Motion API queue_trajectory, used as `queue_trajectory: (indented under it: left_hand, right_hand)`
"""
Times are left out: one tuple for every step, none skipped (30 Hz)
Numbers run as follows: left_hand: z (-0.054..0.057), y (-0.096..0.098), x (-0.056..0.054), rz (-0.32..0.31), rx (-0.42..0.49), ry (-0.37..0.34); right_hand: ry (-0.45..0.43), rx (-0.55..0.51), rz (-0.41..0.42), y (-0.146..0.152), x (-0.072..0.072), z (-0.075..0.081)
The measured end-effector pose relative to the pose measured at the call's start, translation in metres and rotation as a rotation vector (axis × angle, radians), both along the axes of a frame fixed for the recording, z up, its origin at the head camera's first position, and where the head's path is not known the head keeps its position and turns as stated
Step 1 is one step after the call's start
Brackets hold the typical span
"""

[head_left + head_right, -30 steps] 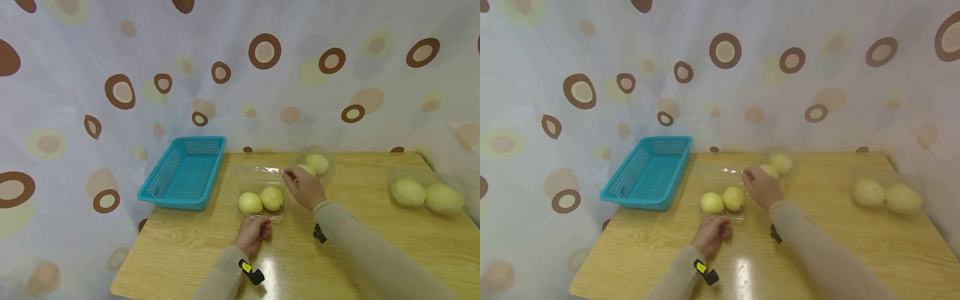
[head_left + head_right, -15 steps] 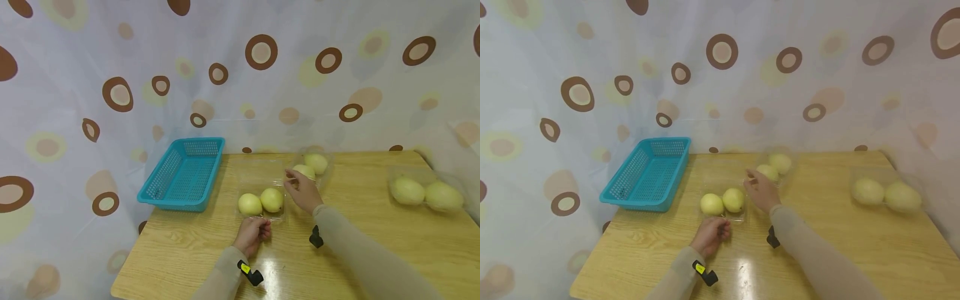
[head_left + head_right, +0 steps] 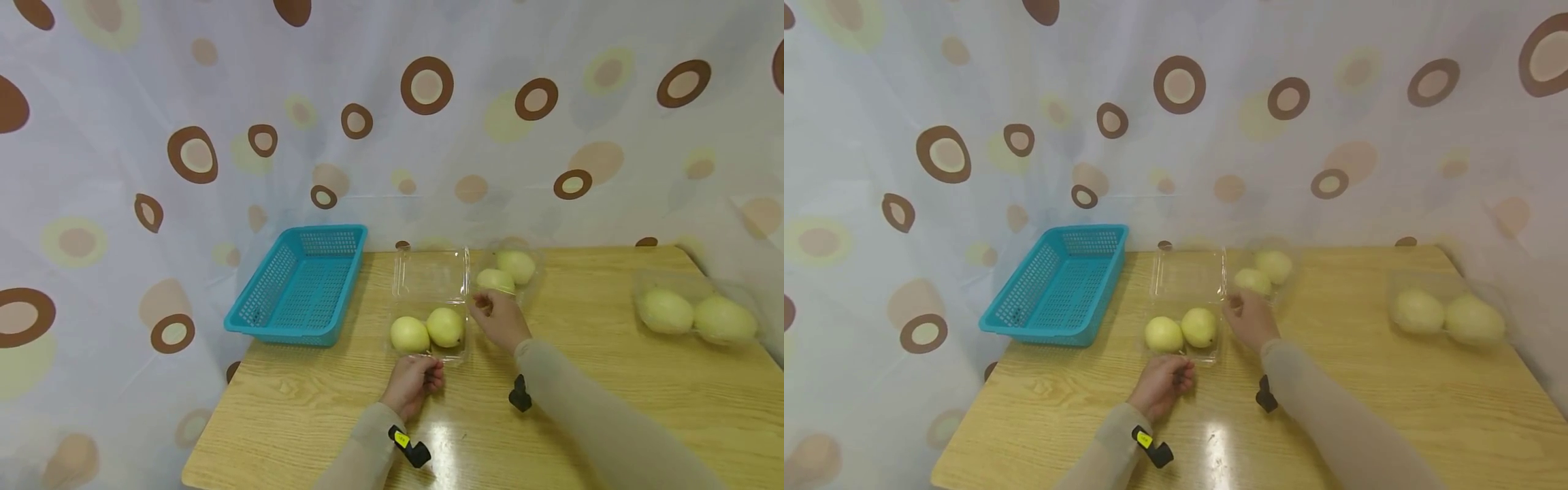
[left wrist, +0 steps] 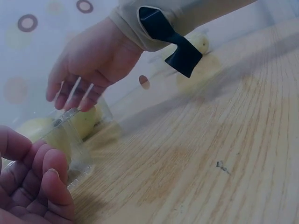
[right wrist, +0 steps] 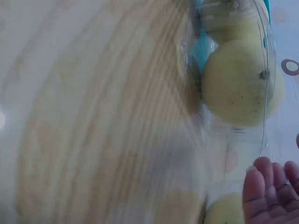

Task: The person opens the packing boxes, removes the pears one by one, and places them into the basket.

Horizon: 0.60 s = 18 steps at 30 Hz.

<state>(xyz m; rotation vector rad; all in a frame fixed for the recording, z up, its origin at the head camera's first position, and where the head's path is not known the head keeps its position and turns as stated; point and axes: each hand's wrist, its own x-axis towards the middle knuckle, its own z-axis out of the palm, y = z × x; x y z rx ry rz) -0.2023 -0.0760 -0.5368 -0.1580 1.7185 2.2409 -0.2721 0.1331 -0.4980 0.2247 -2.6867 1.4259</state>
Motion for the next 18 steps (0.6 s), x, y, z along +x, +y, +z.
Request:
queue_trajectory:
  left_hand:
    - [0.000, 0.000, 0.000, 0.002, 0.002, -0.002]
    - [0.000, 0.001, 0.000, 0.002, -0.001, 0.004]
    - [-0.001, 0.001, 0.000, 0.004, -0.001, 0.005]
    - [-0.001, 0.002, 0.000, 0.006, -0.004, 0.006]
    - [-0.001, 0.002, 0.000, 0.010, -0.007, 0.003]
    - [-0.001, 0.002, -0.001, 0.014, -0.012, 0.000]
    - [-0.002, 0.003, -0.001, 0.020, -0.014, -0.007]
    - [-0.002, 0.003, 0.000, 0.026, -0.017, -0.013]
    - [-0.002, 0.004, 0.000, 0.035, -0.017, -0.022]
    - [-0.002, 0.004, 0.000, 0.040, -0.020, -0.027]
    - [-0.002, 0.004, 0.000, 0.042, -0.022, -0.032]
    - [-0.002, 0.004, 0.001, 0.044, -0.022, -0.034]
    - [-0.002, 0.004, 0.001, 0.045, -0.021, -0.037]
    - [-0.001, 0.004, 0.001, 0.045, -0.018, -0.040]
    - [-0.001, 0.004, 0.002, 0.041, -0.016, -0.040]
    - [0.000, 0.004, 0.002, 0.036, -0.016, -0.040]
    - [0.000, 0.004, 0.003, 0.034, -0.015, -0.039]
    - [0.000, 0.004, 0.003, 0.031, -0.014, -0.040]
  right_hand:
    - [-0.025, 0.000, -0.009, -0.001, 0.001, -0.002]
    - [-0.060, -0.001, -0.015, -0.001, 0.003, -0.004]
    - [-0.100, -0.014, -0.020, -0.003, 0.006, -0.006]
    - [-0.135, -0.033, -0.015, -0.004, 0.008, -0.008]
    - [-0.183, -0.059, -0.011, -0.005, 0.010, -0.009]
    - [-0.227, -0.081, -0.004, -0.007, 0.012, -0.010]
    - [-0.262, -0.094, 0.001, -0.008, 0.014, -0.011]
    - [-0.287, -0.102, 0.015, -0.010, 0.015, -0.012]
    - [-0.303, -0.113, 0.024, -0.011, 0.017, -0.012]
    - [-0.315, -0.117, 0.034, -0.012, 0.018, -0.012]
    - [-0.329, -0.125, 0.036, -0.013, 0.018, -0.012]
    - [-0.330, -0.133, 0.040, -0.014, 0.019, -0.012]
    - [-0.331, -0.143, 0.044, -0.015, 0.019, -0.012]
    - [-0.333, -0.155, 0.047, -0.015, 0.019, -0.012]
    - [-0.334, -0.167, 0.044, -0.016, 0.020, -0.012]
    - [-0.336, -0.177, 0.044, -0.016, 0.019, -0.012]
    - [-0.335, -0.186, 0.044, -0.016, 0.019, -0.012]
    - [-0.337, -0.196, 0.046, -0.016, 0.019, -0.012]
